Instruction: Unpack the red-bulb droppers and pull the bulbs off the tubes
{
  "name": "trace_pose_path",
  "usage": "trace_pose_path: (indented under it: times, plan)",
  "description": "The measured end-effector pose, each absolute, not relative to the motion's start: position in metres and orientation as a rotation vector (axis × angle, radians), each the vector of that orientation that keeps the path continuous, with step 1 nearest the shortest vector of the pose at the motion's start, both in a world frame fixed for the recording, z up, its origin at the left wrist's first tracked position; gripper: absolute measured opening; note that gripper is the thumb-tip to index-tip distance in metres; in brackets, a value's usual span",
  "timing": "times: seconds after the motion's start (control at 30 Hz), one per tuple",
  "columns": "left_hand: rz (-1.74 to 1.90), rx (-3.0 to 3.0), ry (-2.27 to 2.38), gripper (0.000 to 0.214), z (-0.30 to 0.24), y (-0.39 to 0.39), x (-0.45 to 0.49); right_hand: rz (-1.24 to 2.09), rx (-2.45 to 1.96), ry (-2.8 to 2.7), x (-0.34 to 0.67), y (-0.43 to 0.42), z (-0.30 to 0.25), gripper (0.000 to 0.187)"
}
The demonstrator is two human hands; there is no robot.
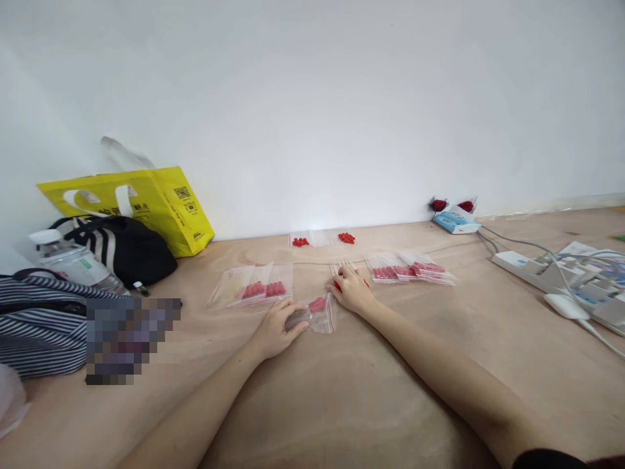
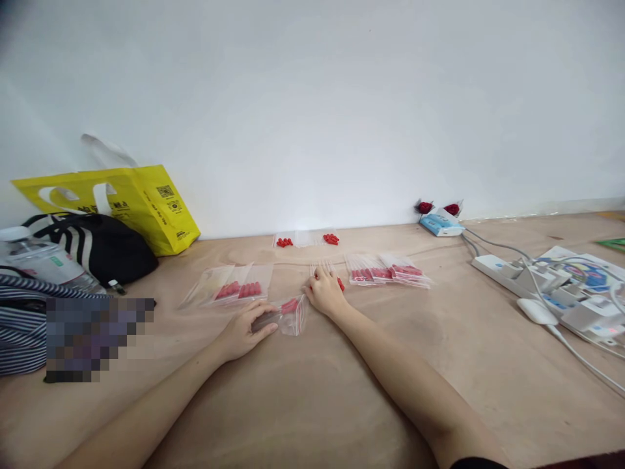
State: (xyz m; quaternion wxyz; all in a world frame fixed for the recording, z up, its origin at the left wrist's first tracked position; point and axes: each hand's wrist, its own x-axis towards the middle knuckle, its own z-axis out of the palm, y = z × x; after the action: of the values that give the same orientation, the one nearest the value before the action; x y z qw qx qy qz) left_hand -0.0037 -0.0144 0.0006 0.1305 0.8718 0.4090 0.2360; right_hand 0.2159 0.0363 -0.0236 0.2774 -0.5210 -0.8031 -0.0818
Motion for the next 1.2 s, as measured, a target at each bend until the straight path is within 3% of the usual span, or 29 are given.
trace_pose_path:
  times: [0.2,0.47,0.9,1.07,1.2]
  plan:
    - [0.679,2.538,1.188,0.023,0.002,-0.014,-0.004,-0.17,-1.419,-2.025,0.225,0.027,-0.016,0.021]
    - [0.702,2.459,1.163,0.026,0.0,-0.016,-0.003,0.283,-1.001,-2.179,0.238,-0.013,-0.018,0.007]
    - [0.58,2.393,1.181,0.027,0.001,-0.015,-0.001,0.202,-1.317,-2.217,0.22,-0.024,-0.016,0.018]
    - [0.579,2.353,1.137,0.025,0.001,-0.013,-0.002,0.266,-1.28,-2.308,0.219,-0.023,-0.014,0.031]
    - [0.59,2.4,1.127,0.025,0.001,-0.013,-0.003,0.378,-1.291,-2.295,0.217,-0.023,-0.012,0.03]
